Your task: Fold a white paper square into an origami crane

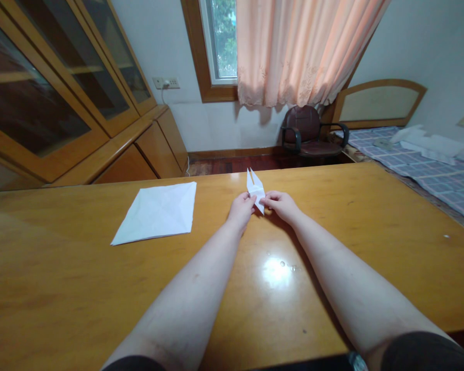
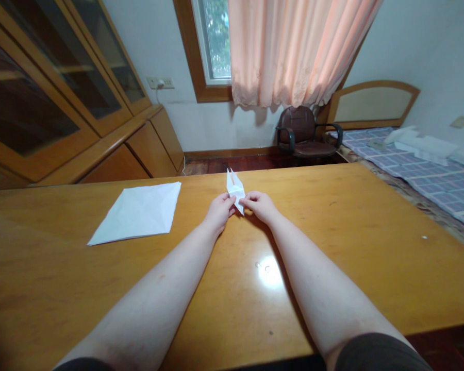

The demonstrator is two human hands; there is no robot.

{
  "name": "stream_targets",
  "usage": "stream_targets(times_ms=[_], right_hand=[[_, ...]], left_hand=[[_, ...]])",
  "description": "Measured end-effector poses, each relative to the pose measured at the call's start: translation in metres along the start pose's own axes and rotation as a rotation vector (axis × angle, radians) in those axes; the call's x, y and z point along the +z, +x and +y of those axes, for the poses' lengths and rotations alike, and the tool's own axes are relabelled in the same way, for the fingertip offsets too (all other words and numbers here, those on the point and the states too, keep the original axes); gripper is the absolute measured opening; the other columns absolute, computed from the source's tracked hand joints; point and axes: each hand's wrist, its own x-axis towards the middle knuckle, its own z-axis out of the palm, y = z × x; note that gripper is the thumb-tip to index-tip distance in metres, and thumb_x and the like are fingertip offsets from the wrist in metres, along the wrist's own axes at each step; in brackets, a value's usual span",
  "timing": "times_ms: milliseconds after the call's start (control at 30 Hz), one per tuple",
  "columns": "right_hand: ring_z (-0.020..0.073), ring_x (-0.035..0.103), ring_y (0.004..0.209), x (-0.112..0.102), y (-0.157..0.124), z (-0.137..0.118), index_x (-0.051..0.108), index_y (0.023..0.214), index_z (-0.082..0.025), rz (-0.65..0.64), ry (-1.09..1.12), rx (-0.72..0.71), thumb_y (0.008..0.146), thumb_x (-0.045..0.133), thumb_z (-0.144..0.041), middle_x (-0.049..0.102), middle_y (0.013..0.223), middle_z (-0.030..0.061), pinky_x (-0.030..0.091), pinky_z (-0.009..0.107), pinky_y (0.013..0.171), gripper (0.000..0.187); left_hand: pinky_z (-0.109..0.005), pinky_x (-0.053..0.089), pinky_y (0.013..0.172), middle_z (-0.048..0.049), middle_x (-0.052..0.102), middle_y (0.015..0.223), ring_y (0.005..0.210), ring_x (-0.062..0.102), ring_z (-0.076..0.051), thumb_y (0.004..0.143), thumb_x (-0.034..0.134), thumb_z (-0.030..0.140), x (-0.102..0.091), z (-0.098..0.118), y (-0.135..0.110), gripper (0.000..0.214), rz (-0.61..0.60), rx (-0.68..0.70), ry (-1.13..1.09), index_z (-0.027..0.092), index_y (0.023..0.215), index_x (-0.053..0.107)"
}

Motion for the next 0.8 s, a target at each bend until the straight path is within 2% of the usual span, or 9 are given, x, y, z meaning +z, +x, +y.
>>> stream_targets(times_ms=[133, 233, 367, 467, 800], right_hand=[[0.0110, 0.046, 0.056, -0.0012, 0.0009, 0.0019, 0.057, 0.060, -0.017, -0.036, -0.085, 0.019, 0.071, 0.064, -0.044, 0.053, 0.058, -0.0014, 0.035, 0.025, 0.056, 0.031], [0.0114, 0.046, 0.057, -0.0016, 0.0016, 0.0033, 0.058, 0.061, -0.016, -0.061, -0.132, 0.008, 0.072, 0.063, -0.042, 0.053, 0.058, -0.0015, 0.035, 0.025, 0.057, 0.029], [0.0121, 0.047, 0.059, -0.0015, 0.0025, 0.0052, 0.060, 0.064, -0.016, -0.102, -0.126, -0.014, 0.073, 0.062, -0.040, 0.055, 0.061, -0.0010, 0.037, 0.025, 0.060, 0.025], [0.0122, 0.048, 0.060, -0.0018, 0.0034, 0.0070, 0.061, 0.064, -0.016, -0.126, -0.114, -0.036, 0.073, 0.061, -0.037, 0.055, 0.062, -0.0009, 0.037, 0.025, 0.061, 0.023], [0.0127, 0.050, 0.063, -0.0018, 0.0018, 0.0044, 0.061, 0.064, -0.016, -0.107, -0.125, -0.037, 0.070, 0.061, -0.033, 0.058, 0.067, 0.0001, 0.040, 0.026, 0.065, 0.018]], left_hand=[[-0.029, 0.054, 0.077, -0.0072, 0.071, 0.081, 0.074, 0.067, -0.014, 0.079, 0.064, 0.023, 0.0020, 0.0024, -0.0026, 0.015, -0.010, -0.035, -0.055, 0.013, 0.089, 0.065], [-0.031, 0.054, 0.078, -0.0083, 0.071, 0.082, 0.076, 0.067, -0.015, 0.083, 0.059, 0.027, 0.0027, 0.0039, -0.0035, 0.016, 0.026, -0.060, -0.073, 0.013, 0.090, 0.064], [-0.033, 0.055, 0.076, -0.0094, 0.071, 0.082, 0.076, 0.068, -0.017, 0.087, 0.053, 0.027, 0.0026, 0.0052, -0.0034, 0.017, 0.076, -0.075, -0.073, 0.013, 0.089, 0.063], [-0.033, 0.054, 0.077, -0.0091, 0.071, 0.081, 0.077, 0.069, -0.017, 0.085, 0.055, 0.027, 0.0023, 0.0059, -0.0035, 0.016, 0.084, -0.078, -0.075, 0.013, 0.087, 0.063], [-0.025, 0.054, 0.069, -0.0058, 0.069, 0.075, 0.067, 0.065, -0.012, 0.082, 0.058, 0.026, 0.0007, 0.0002, 0.0003, 0.014, 0.068, -0.049, 0.007, 0.014, 0.085, 0.063]])
